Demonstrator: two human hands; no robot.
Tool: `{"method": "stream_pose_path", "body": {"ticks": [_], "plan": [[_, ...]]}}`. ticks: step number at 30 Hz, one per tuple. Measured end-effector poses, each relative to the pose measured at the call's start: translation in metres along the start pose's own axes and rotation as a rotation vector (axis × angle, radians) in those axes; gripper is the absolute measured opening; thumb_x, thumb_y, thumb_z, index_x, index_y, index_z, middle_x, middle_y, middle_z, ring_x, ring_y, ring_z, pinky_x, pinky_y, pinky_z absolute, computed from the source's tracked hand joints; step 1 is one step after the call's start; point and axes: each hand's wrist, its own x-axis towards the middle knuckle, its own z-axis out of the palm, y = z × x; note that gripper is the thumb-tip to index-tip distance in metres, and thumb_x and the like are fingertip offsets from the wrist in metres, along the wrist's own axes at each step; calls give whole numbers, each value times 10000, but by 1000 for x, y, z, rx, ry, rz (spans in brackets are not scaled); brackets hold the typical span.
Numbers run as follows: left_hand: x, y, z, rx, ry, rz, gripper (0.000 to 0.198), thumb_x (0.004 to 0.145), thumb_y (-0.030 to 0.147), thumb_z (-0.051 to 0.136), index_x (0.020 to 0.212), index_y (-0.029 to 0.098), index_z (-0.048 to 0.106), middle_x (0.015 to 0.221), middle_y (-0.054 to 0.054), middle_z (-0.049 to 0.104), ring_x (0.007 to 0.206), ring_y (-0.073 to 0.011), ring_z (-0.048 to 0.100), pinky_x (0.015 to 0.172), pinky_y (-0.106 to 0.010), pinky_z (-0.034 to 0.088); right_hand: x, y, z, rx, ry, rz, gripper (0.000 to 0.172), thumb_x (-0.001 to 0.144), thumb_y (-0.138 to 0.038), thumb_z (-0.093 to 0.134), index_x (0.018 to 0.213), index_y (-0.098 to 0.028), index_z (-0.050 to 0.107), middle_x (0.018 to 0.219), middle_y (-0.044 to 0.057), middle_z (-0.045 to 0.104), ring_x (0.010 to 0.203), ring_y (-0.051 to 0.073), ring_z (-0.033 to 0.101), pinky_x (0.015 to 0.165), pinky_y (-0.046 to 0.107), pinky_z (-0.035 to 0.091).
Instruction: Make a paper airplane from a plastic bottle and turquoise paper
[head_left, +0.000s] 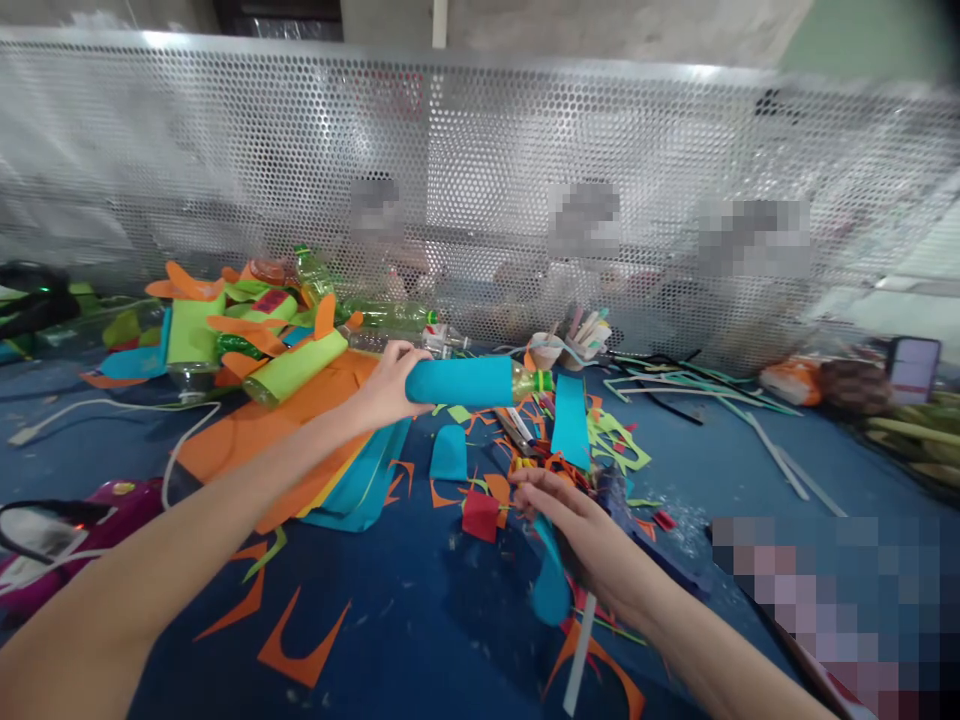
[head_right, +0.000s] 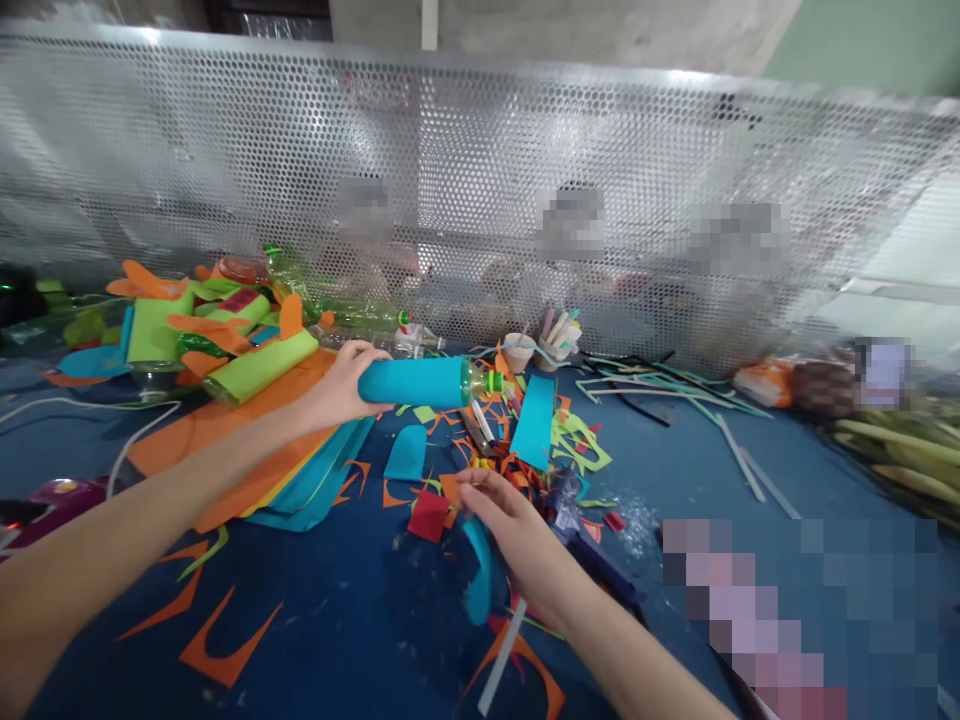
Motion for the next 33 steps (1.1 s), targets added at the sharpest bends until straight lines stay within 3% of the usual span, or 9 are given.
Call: {"method": "stream_pose_path", "body": {"ticks": [5, 9, 11, 15, 19, 21, 24, 28, 33], "plan": [[-24, 29, -12, 14, -40, 186, 518, 776, 386, 629, 1210, 226, 395, 1224, -91, 431, 1209, -261, 384, 1056, -429, 293, 0, -11, 5, 95, 115, -191, 356, 708, -525, 665, 808, -188, 605, 646, -34, 505, 486, 65, 322, 428, 205, 288], [-42, 31, -19, 51, -94, 270, 459, 838, 410, 549, 1234, 241, 391, 1289, -113, 391, 1233, -277, 365, 1040, -446, 297, 0, -13, 8, 132, 228, -169, 362, 698, -532, 670, 689, -194, 543, 548, -39, 477, 443, 70, 313, 378, 207, 245], [-47, 29, -23, -31, -104, 261, 550, 786, 465, 605, 1245, 266, 377, 1307, -103, 380, 1243, -277, 364, 1039, -439, 308, 1, -12, 9, 146, 266, -165, 328, 684, -488, 703, 711, -209, 532, 530, -52, 450, 442, 79, 325, 372, 213, 248], [-53, 29, -30, -352, -72, 3, 749, 719, 528, 648, 1319, 262, 287, 1354, -109, 361, 1252, -289, 370, 1038, -443, 325, 3, -8, 5, 163, 260, -176, 311, 669, -440, 734, 801, -231, 546, 547, -78, 367, 463, 77, 325, 381, 201, 259], [-55, 36, -35, -825, -266, -408, 606, 867, 539, 408, 1374, 309, 168, 1305, -102, 432, 1034, -238, 561, 856, -416, 482, 6, -6, -4, 104, 290, -161, 348, 672, -450, 725, 917, -244, 591, 541, -77, 359, 472, 86, 344, 389, 205, 279], [-56, 40, -36, -979, -353, -521, 559, 850, 525, 453, 1329, 327, 242, 1258, -81, 458, 948, -207, 590, 785, -375, 513, 8, -5, -7, 59, 309, -137, 386, 671, -445, 725, 975, -238, 609, 536, -72, 371, 476, 91, 359, 394, 210, 295], [-58, 44, -35, -1041, -354, -593, 507, 787, 483, 571, 1212, 300, 364, 1159, -61, 488, 900, -186, 580, 741, -326, 511, 10, -4, -8, 44, 293, -135, 403, 656, -435, 736, 983, -229, 622, 516, -74, 355, 467, 89, 349, 387, 209, 281], [-64, 41, -37, -988, -374, -539, 525, 723, 369, 666, 1151, 290, 372, 1052, -42, 500, 850, -170, 559, 689, -287, 492, 12, -3, -4, 92, 306, -155, 423, 607, -415, 771, 957, -237, 613, 519, -77, 371, 468, 88, 344, 386, 201, 263], [-63, 37, -55, -722, -621, -309, 621, 670, 365, 715, 1208, 294, 414, 1254, -76, 437, 1079, -250, 500, 752, -297, 489, 8, -3, 2, 27, 261, -149, 419, 628, -471, 744, 936, -235, 585, 520, -81, 359, 477, 83, 323, 405, 198, 256]]}}
